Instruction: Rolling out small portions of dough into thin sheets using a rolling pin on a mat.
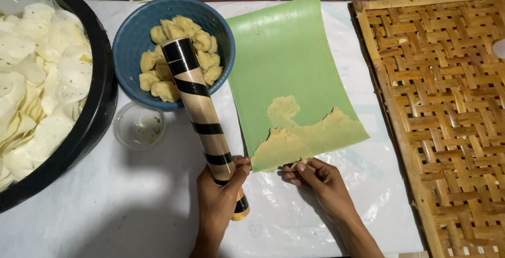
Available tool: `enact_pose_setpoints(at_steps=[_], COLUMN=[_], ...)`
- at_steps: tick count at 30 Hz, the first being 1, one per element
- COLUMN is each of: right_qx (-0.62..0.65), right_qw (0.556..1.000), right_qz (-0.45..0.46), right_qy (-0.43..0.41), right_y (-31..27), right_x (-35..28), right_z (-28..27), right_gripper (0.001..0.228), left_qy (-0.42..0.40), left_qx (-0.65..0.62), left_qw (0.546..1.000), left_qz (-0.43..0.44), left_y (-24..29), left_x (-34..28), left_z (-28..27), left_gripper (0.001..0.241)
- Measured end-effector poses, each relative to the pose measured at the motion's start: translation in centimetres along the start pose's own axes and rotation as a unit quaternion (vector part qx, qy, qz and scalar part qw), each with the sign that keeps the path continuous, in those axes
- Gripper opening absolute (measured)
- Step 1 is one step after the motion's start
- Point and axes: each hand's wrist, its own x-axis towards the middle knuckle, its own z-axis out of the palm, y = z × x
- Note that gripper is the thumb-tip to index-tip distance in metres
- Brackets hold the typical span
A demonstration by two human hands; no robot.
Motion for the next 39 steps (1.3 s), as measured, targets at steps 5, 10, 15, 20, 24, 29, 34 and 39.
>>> enact_pose_setpoints(at_steps=[5, 10, 15, 20, 24, 29, 34, 39], right_qx=[-0.060, -0.094, -0.065, -0.092, -0.341, -0.478, -0.488, -0.513], right_qw=[0.995, 0.993, 0.995, 0.996, 0.930, 0.837, 0.841, 0.824], right_qz=[-0.072, -0.068, -0.019, -0.008, -0.134, -0.264, -0.230, -0.236], right_qy=[0.021, -0.038, -0.071, -0.016, -0.025, -0.029, -0.051, -0.044], right_y=[0.9, 0.7, 1.2, 1.3, 1.8, -1.6, -2.2, -0.6], right_x=[0.5, -0.1, 0.3, 0.2, -0.1, -2.5, 0.2, 3.3], right_z=[0.1, 1.1, 1.8, 2.5, 1.2, 1.9, 3.0, 3.4], right_gripper=[0.028, 0.023, 0.024, 0.021, 0.014, 0.023, 0.014, 0.022], left_qy=[0.002, -0.008, -0.009, -0.024, -0.028, -0.038, -0.042, -0.044], left_qx=[0.006, 0.001, 0.009, -0.057, -0.029, -0.036, 0.000, 0.017], left_qw=[1.000, 1.000, 0.999, 0.998, 0.999, 0.997, 0.998, 0.997], left_qz=[-0.006, 0.011, 0.029, -0.031, -0.005, -0.056, -0.054, -0.055], left_y=[0.3, -0.1, -0.4, -0.1, -0.3, 0.3, -0.2, -1.0], left_x=[-0.3, -0.5, -0.4, -0.9, -0.9, -1.1, -1.3, -1.4], left_z=[-0.1, 0.2, 0.4, 0.7, 0.8, 0.7, 0.4, -0.5], left_gripper=[0.010, 0.010, 0.011, 0.013, 0.012, 0.016, 0.025, 0.040])
